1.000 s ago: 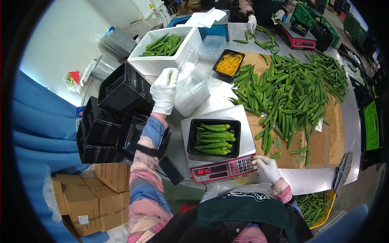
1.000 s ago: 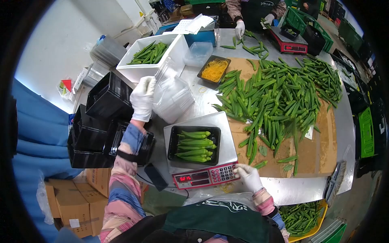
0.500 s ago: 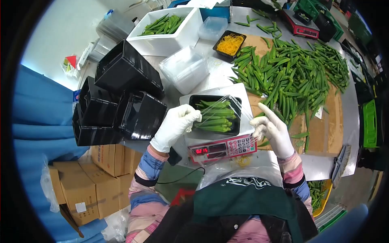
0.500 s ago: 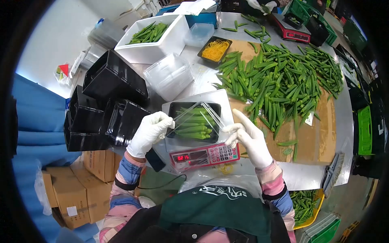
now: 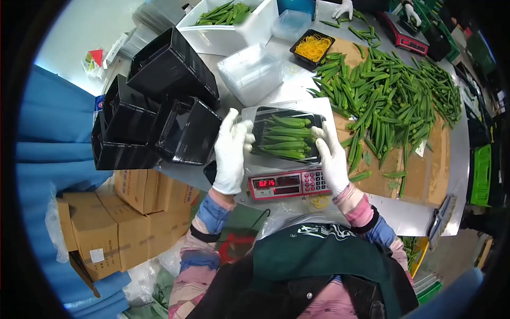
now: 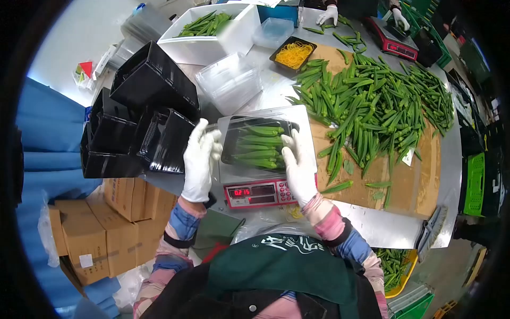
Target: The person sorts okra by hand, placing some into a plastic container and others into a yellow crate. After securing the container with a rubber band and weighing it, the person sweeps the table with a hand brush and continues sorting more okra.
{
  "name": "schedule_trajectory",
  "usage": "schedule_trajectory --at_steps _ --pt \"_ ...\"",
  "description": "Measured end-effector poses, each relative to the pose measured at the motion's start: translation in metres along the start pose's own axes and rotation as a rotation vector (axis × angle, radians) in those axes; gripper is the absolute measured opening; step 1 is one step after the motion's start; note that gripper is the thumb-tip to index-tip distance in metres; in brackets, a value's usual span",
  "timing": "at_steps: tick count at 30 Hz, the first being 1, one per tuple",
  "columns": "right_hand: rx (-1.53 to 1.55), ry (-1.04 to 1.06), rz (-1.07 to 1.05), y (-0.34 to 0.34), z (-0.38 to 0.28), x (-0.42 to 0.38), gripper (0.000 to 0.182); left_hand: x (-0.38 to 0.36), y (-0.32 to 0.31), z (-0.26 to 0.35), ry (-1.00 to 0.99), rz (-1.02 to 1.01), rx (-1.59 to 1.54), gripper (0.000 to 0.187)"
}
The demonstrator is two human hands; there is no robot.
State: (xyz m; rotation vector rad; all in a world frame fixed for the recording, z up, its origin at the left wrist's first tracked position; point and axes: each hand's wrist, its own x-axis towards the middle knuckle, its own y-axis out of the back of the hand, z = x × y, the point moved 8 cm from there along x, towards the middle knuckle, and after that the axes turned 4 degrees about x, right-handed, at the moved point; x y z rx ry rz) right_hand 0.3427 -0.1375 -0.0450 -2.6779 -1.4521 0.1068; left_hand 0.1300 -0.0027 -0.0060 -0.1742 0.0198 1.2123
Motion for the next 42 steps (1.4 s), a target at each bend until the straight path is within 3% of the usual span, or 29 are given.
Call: schedule_trajectory --at_steps 5,7,12,13,15,16,17,18,20,21,23,26,29,30,38,42 --pt "-0.381 0.217 0.027 0.003 -0.003 0.003 0.061 0.041 -0.001 -0.022 -0.129 0.032 0.063 0.044" --pt "-0.375 0.222 0.041 0.004 0.007 0.003 0.060 0.057 -0.004 -0.031 -0.231 0.013 0.092 0.041" --pt "-0.548 0.195 0.126 0.008 0.027 -0.002 0.063 0.081 -0.012 -0.056 -0.247 -0.076 0.440 0.037" --pt "-0.448 0.096 0.120 0.007 0.037 -0.002 0.064 0.082 -0.010 -0.057 -0.261 -0.085 0.443 0.037" --pt "-0.505 0.118 0.023 0.004 0.033 0.001 0.068 0.077 -0.023 -0.035 -0.277 -0.103 0.497 0.037" --pt "-0.398 -0.180 -0.016 -0.001 0.026 -0.007 0.069 0.075 -0.028 -0.026 -0.238 -0.123 0.487 0.037" --pt "-0.541 0.206 0.138 0.002 0.009 -0.003 0.066 0.080 -0.027 -0.033 -0.231 -0.149 0.436 0.037" --pt "-0.510 0.030 0.116 0.004 0.025 -0.003 0.067 0.080 -0.025 -0.036 -0.187 -0.115 0.398 0.036" --pt "-0.389 0.023 0.114 0.008 0.060 0.001 0.065 0.073 -0.021 -0.037 -0.145 -0.089 0.367 0.035" --pt "-0.348 0.125 0.121 0.010 0.061 0.002 0.064 0.070 -0.018 -0.045 -0.132 -0.083 0.346 0.036" --pt "-0.302 0.012 0.104 0.020 0.072 0.005 0.062 0.062 -0.013 -0.066 -0.122 -0.044 0.254 0.038" --pt "-0.398 0.217 0.191 0.036 0.047 0.008 0.058 0.034 -0.029 -0.070 -0.070 -0.009 0.200 0.045" --pt "-0.393 0.071 0.172 0.045 0.032 0.008 0.051 0.011 -0.046 -0.054 -0.180 0.023 0.337 0.045" --pt "-0.412 0.165 0.210 0.046 0.033 0.009 0.049 0.012 -0.045 -0.057 -0.198 0.031 0.352 0.045" --pt "-0.379 0.203 0.217 0.050 0.041 0.008 0.048 0.018 -0.037 -0.073 -0.260 0.021 0.377 0.042" --pt "-0.415 0.200 0.191 0.049 0.044 0.009 0.048 0.017 -0.039 -0.068 -0.376 0.046 0.549 0.042"
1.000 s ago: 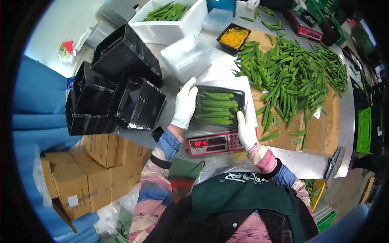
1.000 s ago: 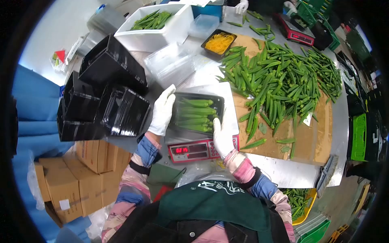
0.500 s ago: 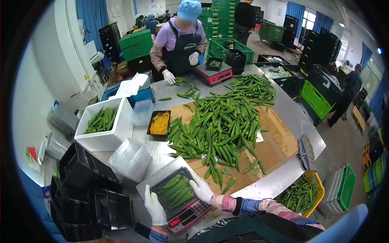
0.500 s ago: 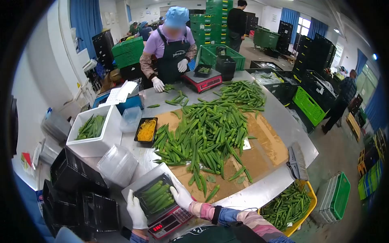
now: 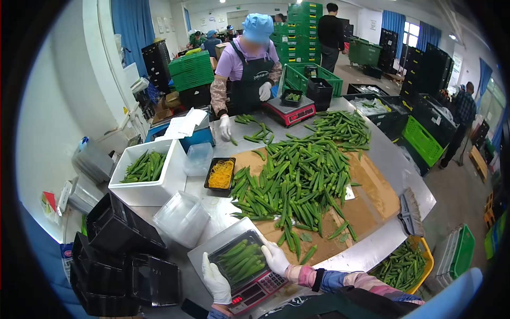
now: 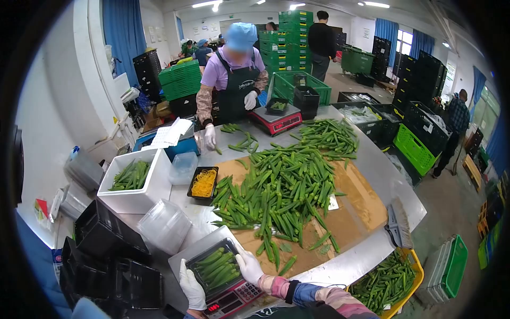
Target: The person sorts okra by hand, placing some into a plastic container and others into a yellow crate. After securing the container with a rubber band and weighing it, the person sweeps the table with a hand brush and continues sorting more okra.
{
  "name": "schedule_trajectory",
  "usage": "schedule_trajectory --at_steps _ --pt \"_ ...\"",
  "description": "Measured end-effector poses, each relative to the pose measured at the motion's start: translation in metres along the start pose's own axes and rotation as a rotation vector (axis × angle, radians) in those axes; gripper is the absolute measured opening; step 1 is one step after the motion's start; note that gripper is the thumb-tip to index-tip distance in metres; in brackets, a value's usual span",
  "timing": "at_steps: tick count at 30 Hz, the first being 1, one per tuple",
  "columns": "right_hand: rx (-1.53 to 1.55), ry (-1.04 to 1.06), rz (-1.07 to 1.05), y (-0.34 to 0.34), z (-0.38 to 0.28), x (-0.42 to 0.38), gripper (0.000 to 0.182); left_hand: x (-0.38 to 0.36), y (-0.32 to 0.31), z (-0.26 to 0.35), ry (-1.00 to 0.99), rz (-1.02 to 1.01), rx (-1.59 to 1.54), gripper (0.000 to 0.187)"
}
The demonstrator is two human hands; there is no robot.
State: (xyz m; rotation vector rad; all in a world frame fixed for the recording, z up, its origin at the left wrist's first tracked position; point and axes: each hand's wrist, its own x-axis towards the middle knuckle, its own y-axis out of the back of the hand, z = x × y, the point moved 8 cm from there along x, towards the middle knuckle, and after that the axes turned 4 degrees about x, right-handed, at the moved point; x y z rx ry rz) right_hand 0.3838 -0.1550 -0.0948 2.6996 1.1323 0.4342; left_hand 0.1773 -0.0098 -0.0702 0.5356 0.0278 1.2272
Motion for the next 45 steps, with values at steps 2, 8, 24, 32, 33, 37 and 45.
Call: schedule_trajectory --at_steps 2,8,24,32,33,37,45 --pt "-0.046 0.085 0.033 0.002 0.000 0.003 0.047 -0.002 0.001 0.001 -0.008 -0.005 0.029 0.042" --pt "0.053 -0.080 -0.123 0.000 0.003 0.008 0.057 0.006 0.001 -0.003 -0.051 -0.050 0.062 0.046" --pt "-0.377 0.336 -0.249 -0.030 -0.031 0.054 0.057 0.004 -0.020 0.076 -0.365 -0.331 0.727 0.093" --pt "-0.152 0.324 -0.250 -0.022 -0.025 0.059 0.055 0.011 -0.016 0.075 -0.363 -0.325 0.609 0.086" --pt "-0.060 0.348 -0.217 -0.018 -0.021 0.056 0.054 0.012 -0.012 0.075 -0.371 -0.311 0.537 0.084" --pt "-0.098 0.068 -0.074 0.034 -0.022 0.028 0.047 -0.006 0.026 0.041 -0.091 -0.052 0.261 0.062" --pt "0.492 -0.684 -0.216 0.030 0.038 -0.034 0.029 -0.079 0.024 -0.019 0.655 -0.136 -0.540 0.036"
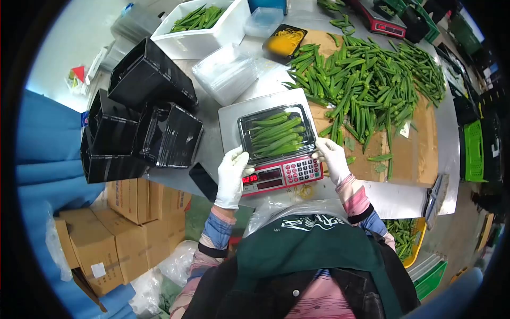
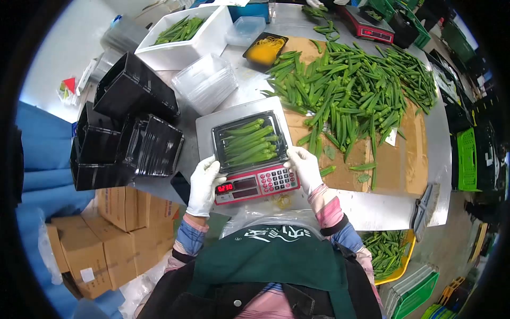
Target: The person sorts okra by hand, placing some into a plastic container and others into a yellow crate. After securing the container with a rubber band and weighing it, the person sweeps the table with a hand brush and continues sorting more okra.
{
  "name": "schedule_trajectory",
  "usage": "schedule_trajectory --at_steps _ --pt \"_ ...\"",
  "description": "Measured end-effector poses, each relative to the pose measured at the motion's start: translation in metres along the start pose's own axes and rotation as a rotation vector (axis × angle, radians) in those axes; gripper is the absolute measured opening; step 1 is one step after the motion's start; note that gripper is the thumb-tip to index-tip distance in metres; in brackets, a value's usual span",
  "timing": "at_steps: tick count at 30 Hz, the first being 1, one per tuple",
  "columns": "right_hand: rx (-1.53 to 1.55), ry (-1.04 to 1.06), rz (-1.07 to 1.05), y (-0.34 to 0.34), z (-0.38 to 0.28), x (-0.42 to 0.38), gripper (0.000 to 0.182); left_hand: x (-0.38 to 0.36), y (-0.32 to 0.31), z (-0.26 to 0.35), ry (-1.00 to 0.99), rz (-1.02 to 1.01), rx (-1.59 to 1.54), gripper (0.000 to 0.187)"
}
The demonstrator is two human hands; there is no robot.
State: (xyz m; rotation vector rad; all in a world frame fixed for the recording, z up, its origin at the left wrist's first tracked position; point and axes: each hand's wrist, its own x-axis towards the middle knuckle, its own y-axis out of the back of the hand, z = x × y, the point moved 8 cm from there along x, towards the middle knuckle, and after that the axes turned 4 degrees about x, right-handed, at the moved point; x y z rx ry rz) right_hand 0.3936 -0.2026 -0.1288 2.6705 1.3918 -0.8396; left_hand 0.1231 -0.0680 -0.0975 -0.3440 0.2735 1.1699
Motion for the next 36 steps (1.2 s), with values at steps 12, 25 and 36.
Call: schedule_trajectory --at_steps 12,25,36 --pt "0.549 -0.113 -0.213 -0.008 0.017 0.008 0.022 -0.008 -0.006 -0.037 0.190 -0.071 -0.592 0.033" --pt "0.082 0.070 0.012 0.045 -0.007 0.008 0.032 -0.023 -0.016 -0.014 0.062 -0.152 0.174 0.031" --pt "-0.748 0.788 0.059 -0.033 -0.080 0.010 0.061 0.008 -0.076 0.061 -0.640 -0.126 1.152 0.124"
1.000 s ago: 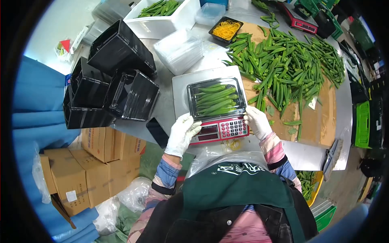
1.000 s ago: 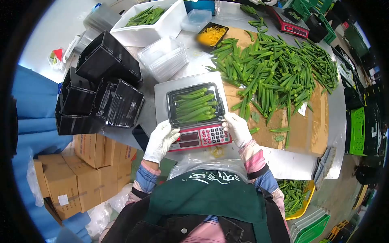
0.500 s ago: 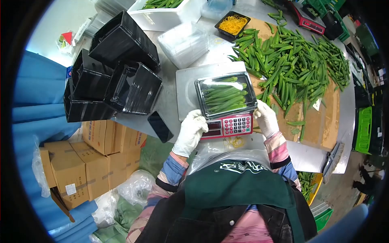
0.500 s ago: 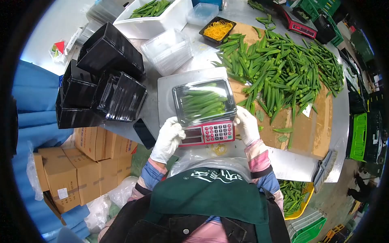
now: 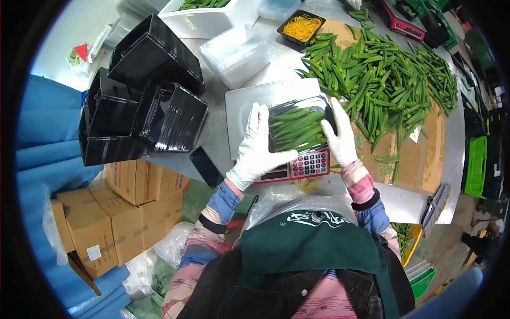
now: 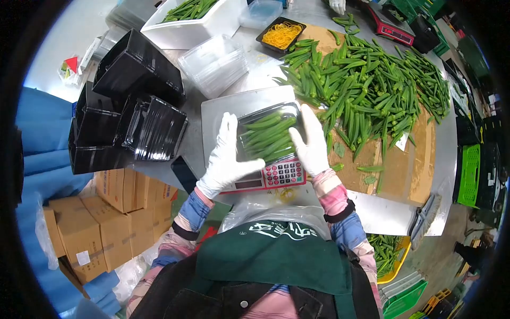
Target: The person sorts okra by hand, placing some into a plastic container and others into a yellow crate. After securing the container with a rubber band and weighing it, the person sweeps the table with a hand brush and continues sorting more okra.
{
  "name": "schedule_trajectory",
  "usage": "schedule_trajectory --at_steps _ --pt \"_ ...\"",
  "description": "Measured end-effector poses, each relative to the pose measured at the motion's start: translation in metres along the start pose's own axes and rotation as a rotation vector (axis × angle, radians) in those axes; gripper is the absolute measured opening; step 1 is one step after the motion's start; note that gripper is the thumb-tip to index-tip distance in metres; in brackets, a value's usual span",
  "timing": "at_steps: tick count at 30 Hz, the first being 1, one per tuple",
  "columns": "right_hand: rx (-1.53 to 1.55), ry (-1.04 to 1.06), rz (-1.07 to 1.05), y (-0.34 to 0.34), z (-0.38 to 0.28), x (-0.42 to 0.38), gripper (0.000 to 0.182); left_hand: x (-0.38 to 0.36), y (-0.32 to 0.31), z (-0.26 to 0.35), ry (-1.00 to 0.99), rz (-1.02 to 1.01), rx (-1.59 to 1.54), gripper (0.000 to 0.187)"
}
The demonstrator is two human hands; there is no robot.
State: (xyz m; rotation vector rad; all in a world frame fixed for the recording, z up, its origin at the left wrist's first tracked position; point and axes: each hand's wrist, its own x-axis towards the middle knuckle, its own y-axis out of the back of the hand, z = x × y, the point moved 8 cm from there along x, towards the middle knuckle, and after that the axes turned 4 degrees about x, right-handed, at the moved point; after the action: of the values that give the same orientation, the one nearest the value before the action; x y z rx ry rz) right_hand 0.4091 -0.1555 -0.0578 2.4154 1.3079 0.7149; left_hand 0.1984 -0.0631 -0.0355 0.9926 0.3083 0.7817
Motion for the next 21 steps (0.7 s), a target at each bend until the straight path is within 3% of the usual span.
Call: schedule_trajectory --at_steps 1,7,10,14,16,18,19,21 --pt "-0.050 0.025 -0.021 -0.004 -0.001 0.000 0.060 -0.001 -0.004 0.002 -0.015 -0.049 -0.011 0.135" --pt "-0.101 0.050 -0.051 -0.008 0.003 0.000 0.052 0.003 -0.003 0.004 -0.012 -0.072 -0.011 0.139" --pt "0.399 -0.225 -0.092 -0.009 0.044 0.001 0.051 0.002 -0.001 0.005 -0.019 -0.069 -0.057 0.137" --pt "0.474 -0.442 -0.018 0.002 0.060 -0.040 0.048 -0.004 0.006 -0.010 -0.035 -0.058 -0.281 0.138" --pt "0.567 -0.529 0.017 0.002 0.067 -0.056 0.046 -0.005 0.004 -0.016 0.170 0.004 -0.919 0.107" --pt "0.604 -0.592 0.022 0.001 0.064 -0.064 0.045 0.001 -0.006 -0.048 0.328 0.174 -0.818 0.088" --pt "0.616 -0.576 0.025 0.000 0.062 -0.062 0.043 0.001 -0.016 -0.056 0.422 0.093 -0.882 0.073" --pt "0.592 -0.625 -0.031 0.000 0.069 -0.063 0.042 0.005 -0.016 -0.054 0.372 0.090 -0.794 0.064"
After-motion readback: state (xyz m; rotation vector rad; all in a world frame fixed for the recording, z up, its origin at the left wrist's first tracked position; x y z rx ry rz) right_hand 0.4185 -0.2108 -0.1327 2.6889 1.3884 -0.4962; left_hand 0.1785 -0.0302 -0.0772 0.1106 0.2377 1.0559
